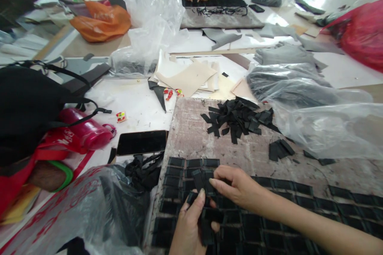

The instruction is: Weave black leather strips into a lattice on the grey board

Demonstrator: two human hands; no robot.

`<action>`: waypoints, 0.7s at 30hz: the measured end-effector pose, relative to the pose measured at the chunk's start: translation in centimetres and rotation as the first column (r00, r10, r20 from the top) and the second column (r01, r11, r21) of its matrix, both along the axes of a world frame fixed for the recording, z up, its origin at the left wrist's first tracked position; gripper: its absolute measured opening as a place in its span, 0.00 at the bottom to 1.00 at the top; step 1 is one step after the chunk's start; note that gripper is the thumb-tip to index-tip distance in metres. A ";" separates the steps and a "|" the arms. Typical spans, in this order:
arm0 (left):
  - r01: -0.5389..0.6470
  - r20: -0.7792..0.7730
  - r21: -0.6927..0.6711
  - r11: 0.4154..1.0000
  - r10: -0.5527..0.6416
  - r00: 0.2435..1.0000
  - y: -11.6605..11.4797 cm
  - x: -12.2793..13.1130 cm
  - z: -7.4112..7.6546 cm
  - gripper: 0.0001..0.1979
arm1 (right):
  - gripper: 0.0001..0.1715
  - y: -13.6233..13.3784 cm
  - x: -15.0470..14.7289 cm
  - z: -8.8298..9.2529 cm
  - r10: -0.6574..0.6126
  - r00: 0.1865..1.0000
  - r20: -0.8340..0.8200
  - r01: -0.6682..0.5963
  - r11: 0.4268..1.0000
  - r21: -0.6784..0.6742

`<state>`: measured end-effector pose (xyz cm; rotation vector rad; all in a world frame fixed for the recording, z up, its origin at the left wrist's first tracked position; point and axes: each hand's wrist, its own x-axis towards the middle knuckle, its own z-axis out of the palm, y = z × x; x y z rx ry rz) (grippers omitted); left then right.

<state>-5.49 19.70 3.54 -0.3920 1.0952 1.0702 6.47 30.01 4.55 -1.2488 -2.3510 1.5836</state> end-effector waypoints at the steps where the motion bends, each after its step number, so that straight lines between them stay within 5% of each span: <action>1: 0.011 0.004 0.006 1.000 -0.011 1.000 -0.1 0.3 0.0 0.16 | 0.16 -0.3 0.0 0.0 -0.027 1.000 0.006 0.027 0.999 -0.024; 7: 0.015 0.081 -0.033 0.999 -0.013 0.997 -0.6 0.8 -0.5 0.16 | 0.16 1.1 2.0 -0.5 -0.081 0.994 0.080 0.082 0.997 -0.012; 11: 0.041 0.095 -0.012 0.999 -0.039 0.995 -0.8 0.7 -0.7 0.14 | 0.14 3.8 3.6 -0.6 0.101 0.964 0.245 -0.126 0.988 0.087; 16: 0.026 0.058 -0.018 1.000 -0.025 0.998 -0.6 0.8 -0.8 0.14 | 0.11 6.1 4.0 -1.0 0.354 0.841 0.409 -0.444 0.884 0.148; 21: -0.014 0.081 -0.072 0.997 0.020 0.996 -0.3 0.8 -0.8 0.20 | 0.08 6.6 3.5 -1.1 0.364 0.754 0.547 -0.563 0.787 0.252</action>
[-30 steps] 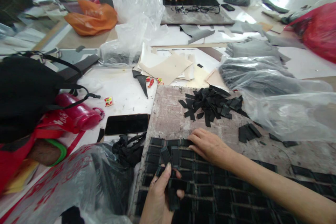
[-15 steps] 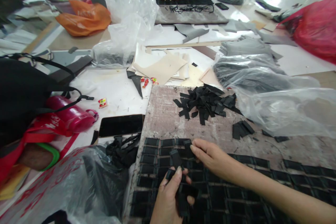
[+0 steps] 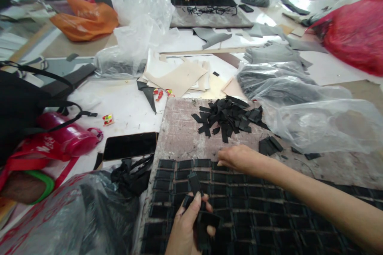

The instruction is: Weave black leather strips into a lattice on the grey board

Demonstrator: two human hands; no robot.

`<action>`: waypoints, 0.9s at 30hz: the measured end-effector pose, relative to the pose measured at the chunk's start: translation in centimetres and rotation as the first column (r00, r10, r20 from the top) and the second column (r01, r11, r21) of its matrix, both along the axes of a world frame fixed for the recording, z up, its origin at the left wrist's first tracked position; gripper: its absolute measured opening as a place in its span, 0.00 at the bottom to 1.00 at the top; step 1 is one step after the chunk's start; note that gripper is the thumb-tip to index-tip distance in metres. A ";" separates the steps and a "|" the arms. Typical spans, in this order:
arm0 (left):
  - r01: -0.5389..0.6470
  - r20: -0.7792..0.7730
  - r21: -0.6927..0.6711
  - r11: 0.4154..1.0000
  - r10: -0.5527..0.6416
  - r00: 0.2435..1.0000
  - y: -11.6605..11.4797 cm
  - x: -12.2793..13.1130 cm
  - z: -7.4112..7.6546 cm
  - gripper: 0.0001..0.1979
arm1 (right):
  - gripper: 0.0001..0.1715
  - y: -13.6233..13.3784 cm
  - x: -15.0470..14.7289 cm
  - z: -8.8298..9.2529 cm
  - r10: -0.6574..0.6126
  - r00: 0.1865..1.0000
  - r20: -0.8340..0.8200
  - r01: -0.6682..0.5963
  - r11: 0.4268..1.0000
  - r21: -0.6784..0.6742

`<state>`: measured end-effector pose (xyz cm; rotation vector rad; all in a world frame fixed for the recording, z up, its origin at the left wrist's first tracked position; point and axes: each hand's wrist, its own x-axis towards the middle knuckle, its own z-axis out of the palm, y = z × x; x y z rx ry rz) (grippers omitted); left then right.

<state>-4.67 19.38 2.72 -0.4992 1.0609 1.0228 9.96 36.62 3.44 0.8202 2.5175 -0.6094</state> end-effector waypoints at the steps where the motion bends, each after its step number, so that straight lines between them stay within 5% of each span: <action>1: -0.008 0.000 -0.011 1.000 0.008 1.000 0.0 0.0 0.1 0.21 | 0.08 0.0 0.0 0.1 0.013 1.000 0.009 -0.013 1.000 0.025; 12: -0.017 0.041 0.013 1.000 0.017 0.999 -0.2 -0.1 0.3 0.15 | 0.05 -1.6 -1.4 -0.4 0.062 0.963 -0.263 -0.018 0.986 0.166; 18: -0.025 0.009 0.001 1.000 0.025 1.000 0.0 -0.1 0.8 0.13 | 0.05 -2.2 -1.8 -0.6 0.040 0.952 -0.305 -0.014 0.996 0.088; 22: -0.014 -0.047 -0.043 0.999 0.012 0.999 0.5 0.2 1.5 0.11 | 0.08 -3.2 -1.8 0.3 -0.168 0.886 -0.431 0.136 0.985 -0.104; 24: 0.026 -0.075 -0.007 1.000 -0.027 0.997 0.7 0.6 1.8 0.09 | 0.09 -4.1 -2.0 0.9 -0.346 0.829 -0.439 0.216 0.923 -0.318; 27: 0.059 -0.095 0.055 0.997 -0.054 0.994 1.1 1.4 2.0 0.09 | 0.12 -5.4 -2.1 1.6 -0.571 0.764 -0.301 0.273 0.708 -0.651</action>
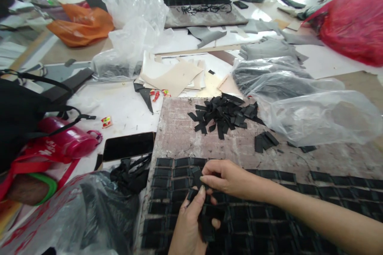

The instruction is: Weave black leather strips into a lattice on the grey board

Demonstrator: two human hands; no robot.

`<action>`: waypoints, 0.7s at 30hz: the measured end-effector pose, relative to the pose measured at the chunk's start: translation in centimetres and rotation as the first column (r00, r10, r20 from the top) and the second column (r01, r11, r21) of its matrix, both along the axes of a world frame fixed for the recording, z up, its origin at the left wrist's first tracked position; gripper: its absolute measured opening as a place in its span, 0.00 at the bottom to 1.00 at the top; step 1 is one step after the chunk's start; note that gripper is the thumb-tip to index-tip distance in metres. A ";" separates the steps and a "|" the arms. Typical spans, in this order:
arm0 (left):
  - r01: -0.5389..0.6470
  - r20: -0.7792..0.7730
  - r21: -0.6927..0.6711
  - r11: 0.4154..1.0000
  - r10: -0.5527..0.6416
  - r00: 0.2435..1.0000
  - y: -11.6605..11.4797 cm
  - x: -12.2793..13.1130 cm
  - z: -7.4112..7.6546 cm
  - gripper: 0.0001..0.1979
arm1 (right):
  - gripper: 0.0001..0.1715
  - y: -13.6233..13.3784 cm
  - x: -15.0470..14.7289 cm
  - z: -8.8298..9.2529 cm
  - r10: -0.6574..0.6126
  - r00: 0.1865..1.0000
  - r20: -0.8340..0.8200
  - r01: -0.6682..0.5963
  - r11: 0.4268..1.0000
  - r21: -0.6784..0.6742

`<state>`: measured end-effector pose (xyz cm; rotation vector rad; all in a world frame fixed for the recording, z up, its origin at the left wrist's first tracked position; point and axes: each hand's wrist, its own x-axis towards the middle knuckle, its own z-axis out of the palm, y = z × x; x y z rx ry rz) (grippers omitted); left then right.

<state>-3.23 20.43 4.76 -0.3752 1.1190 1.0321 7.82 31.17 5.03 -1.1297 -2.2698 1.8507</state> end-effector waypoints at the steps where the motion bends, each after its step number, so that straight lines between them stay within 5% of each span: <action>1: 0.003 0.008 0.010 1.000 -0.003 1.000 0.1 0.3 0.1 0.10 | 0.12 -0.2 0.2 0.1 -0.037 0.999 -0.004 0.037 0.997 -0.069; 3: 0.012 0.044 0.021 1.000 -0.013 0.999 0.4 1.0 0.2 0.13 | 0.13 -0.1 1.3 0.2 -0.113 0.994 0.004 0.113 0.993 -0.043; 6: 0.033 0.114 0.013 0.999 -0.034 0.993 0.7 1.8 0.4 0.18 | 0.14 1.2 4.1 -0.1 -0.137 0.988 0.069 0.121 0.972 0.203; 13: 0.078 0.099 0.006 0.997 -0.078 0.992 0.5 2.9 0.1 0.19 | 0.11 4.1 8.7 -1.8 0.118 0.902 0.416 -0.300 0.864 0.404; 21: 0.043 0.084 -0.017 0.999 -0.041 0.996 0.8 3.6 0.0 0.12 | 0.07 4.2 7.9 -1.4 0.153 0.828 0.540 -0.457 0.742 0.490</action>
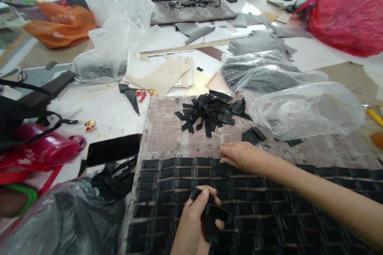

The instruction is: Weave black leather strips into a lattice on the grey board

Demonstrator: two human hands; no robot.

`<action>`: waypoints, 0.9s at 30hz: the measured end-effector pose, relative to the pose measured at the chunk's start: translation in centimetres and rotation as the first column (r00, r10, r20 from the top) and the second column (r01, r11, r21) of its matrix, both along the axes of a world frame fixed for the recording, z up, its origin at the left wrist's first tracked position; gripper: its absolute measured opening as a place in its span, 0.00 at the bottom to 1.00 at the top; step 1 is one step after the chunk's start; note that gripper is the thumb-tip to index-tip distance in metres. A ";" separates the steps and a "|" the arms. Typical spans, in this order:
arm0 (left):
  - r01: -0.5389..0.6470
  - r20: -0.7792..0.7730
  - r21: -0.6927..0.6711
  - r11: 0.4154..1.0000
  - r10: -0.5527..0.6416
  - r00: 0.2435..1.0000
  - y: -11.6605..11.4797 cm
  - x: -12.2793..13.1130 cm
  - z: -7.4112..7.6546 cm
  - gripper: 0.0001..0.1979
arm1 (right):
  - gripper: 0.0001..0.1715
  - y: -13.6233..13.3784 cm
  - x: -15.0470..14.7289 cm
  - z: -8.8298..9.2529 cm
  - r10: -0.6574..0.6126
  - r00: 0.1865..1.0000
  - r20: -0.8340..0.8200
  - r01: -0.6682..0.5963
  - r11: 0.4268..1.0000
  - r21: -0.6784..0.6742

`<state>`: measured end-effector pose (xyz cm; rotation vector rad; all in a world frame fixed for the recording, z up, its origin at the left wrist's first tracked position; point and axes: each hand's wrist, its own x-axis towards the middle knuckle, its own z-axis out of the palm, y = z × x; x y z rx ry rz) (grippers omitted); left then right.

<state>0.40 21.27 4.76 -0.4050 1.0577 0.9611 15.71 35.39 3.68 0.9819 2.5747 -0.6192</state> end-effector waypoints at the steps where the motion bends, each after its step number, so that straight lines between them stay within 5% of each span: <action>1: -0.009 -0.004 -0.008 1.000 0.009 1.000 0.1 0.1 0.1 0.10 | 0.07 -0.1 0.0 0.2 -0.003 1.000 -0.015 0.003 1.000 0.028; 3: -0.023 0.000 -0.018 1.000 0.023 1.000 0.3 0.3 0.2 0.06 | 0.08 -0.5 0.2 0.7 -0.050 0.995 -0.090 0.054 0.998 0.037; 5: -0.034 0.033 -0.007 0.999 0.034 0.999 0.7 0.5 0.1 0.03 | 0.11 -1.3 0.2 1.6 -0.149 0.969 -0.199 0.131 0.986 -0.103; 8: -0.067 0.054 0.032 0.997 0.065 0.996 1.3 0.9 -0.1 0.04 | 0.14 -2.9 0.0 3.3 -0.305 0.920 -0.248 0.169 0.876 -0.451; 11: -0.079 0.013 0.080 0.994 0.078 0.997 2.1 1.6 -0.3 0.06 | 0.12 -4.3 0.2 4.3 -0.380 0.907 -0.178 0.218 0.789 -0.575; 19: -0.026 -0.053 0.052 0.998 0.029 0.998 2.7 3.6 -0.3 0.06 | 0.16 -2.4 5.2 2.1 -0.360 0.914 -0.186 0.296 0.907 -0.300; 27: 0.004 -0.070 0.008 1.000 -0.004 0.998 1.6 4.7 -0.4 0.06 | 0.13 0.1 6.8 0.0 -0.141 0.990 0.000 0.139 0.975 -0.171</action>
